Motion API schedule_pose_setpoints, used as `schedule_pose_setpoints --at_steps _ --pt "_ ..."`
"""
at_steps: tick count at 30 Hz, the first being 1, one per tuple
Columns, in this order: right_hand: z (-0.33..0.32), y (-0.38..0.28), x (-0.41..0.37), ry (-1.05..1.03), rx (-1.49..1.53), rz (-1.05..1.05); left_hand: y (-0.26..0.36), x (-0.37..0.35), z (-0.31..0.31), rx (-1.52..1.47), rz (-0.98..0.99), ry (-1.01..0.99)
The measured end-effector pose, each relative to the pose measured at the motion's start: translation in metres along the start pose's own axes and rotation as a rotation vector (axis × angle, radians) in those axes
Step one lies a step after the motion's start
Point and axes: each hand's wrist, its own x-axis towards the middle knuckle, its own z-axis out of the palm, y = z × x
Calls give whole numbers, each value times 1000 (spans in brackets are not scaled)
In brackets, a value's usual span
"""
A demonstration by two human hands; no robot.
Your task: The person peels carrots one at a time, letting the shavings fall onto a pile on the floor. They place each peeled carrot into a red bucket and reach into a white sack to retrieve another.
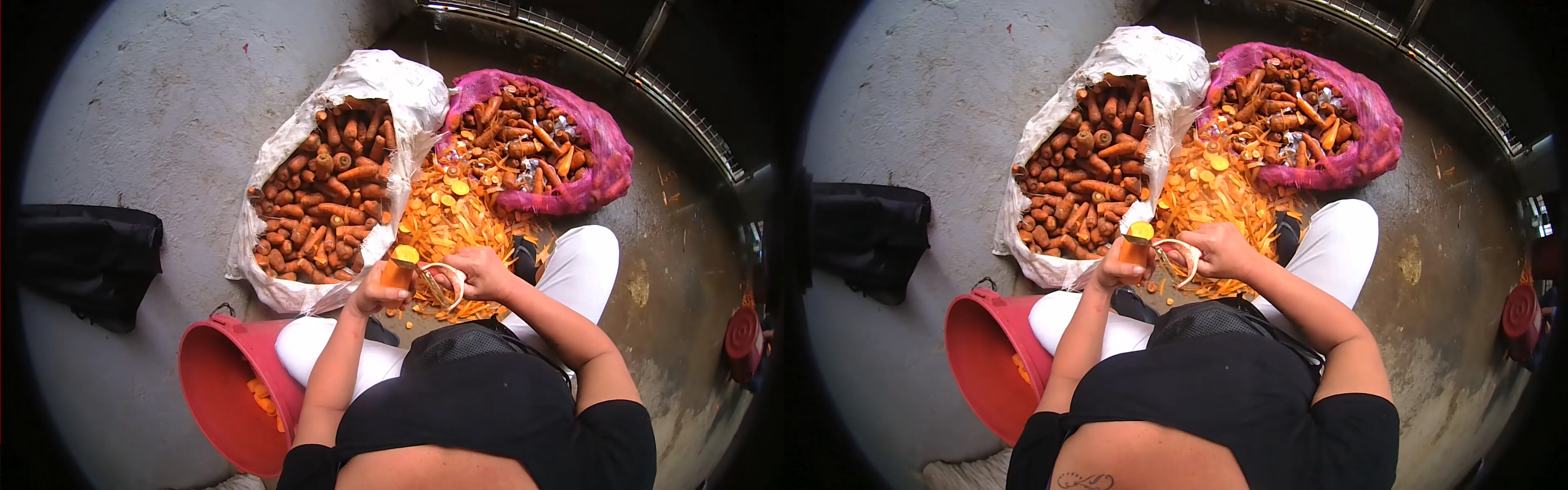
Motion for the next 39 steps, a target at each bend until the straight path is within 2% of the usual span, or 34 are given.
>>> schedule_pose_setpoints --at_steps 1,2,3,4,6,8,10,11,12,13,15,16,19,20,23,24,27,28,31,32,35,36,39 --pt "-2 1 -1 -9 1 -5 -2 0 -2 -1 -5 -5" --pt "3 18 -4 -85 -86 128 -2 0 -3 7 -9 -25" --pt "13 44 -10 -164 -173 264 -3 -1 -4 11 -14 -46" --pt "21 76 -17 -342 -242 540 -2 0 -4 20 -11 -68" --pt "33 114 -36 -271 -269 655 4 0 1 33 -23 -32" --pt "41 117 -36 -200 -236 689 0 -3 -5 50 -11 -26" --pt "37 106 -28 -157 -151 689 -5 -1 -12 -120 -33 -42" --pt "30 99 -27 -174 -35 804 -8 1 -16 -204 -47 -51" --pt "20 89 -24 -189 82 916 -9 6 -14 -313 31 -71" --pt "15 83 -22 -204 201 1025 -9 8 -11 -348 38 8" --pt "19 78 -20 -63 344 1101 -9 11 -2 -423 56 163" --pt "21 79 -20 7 414 1136 -13 13 -5 -305 88 237" --pt "36 94 -23 103 425 824 -12 11 -8 -234 43 219" --pt "41 101 -25 83 442 793 -11 8 -8 -267 -6 212" --pt "31 81 -21 80 522 840 -21 13 -17 -393 -1 201" --pt "25 73 -16 50 508 915 -19 10 -21 -340 -31 144" --pt "33 80 -20 132 578 837 -24 14 -14 347 113 352" --pt "33 86 -22 71 556 883 -23 14 -12 532 150 411" --pt "36 72 -27 124 178 524 -23 11 -5 1193 287 637" --pt "36 60 -25 116 199 534 -27 13 -7 1285 393 667" --pt "50 54 -30 95 249 519 -31 16 -7 1354 357 719" --pt "51 45 -28 133 274 484 -32 17 -7 1369 383 737" --pt "52 31 -24 78 262 443 -37 20 -9 1408 448 773"
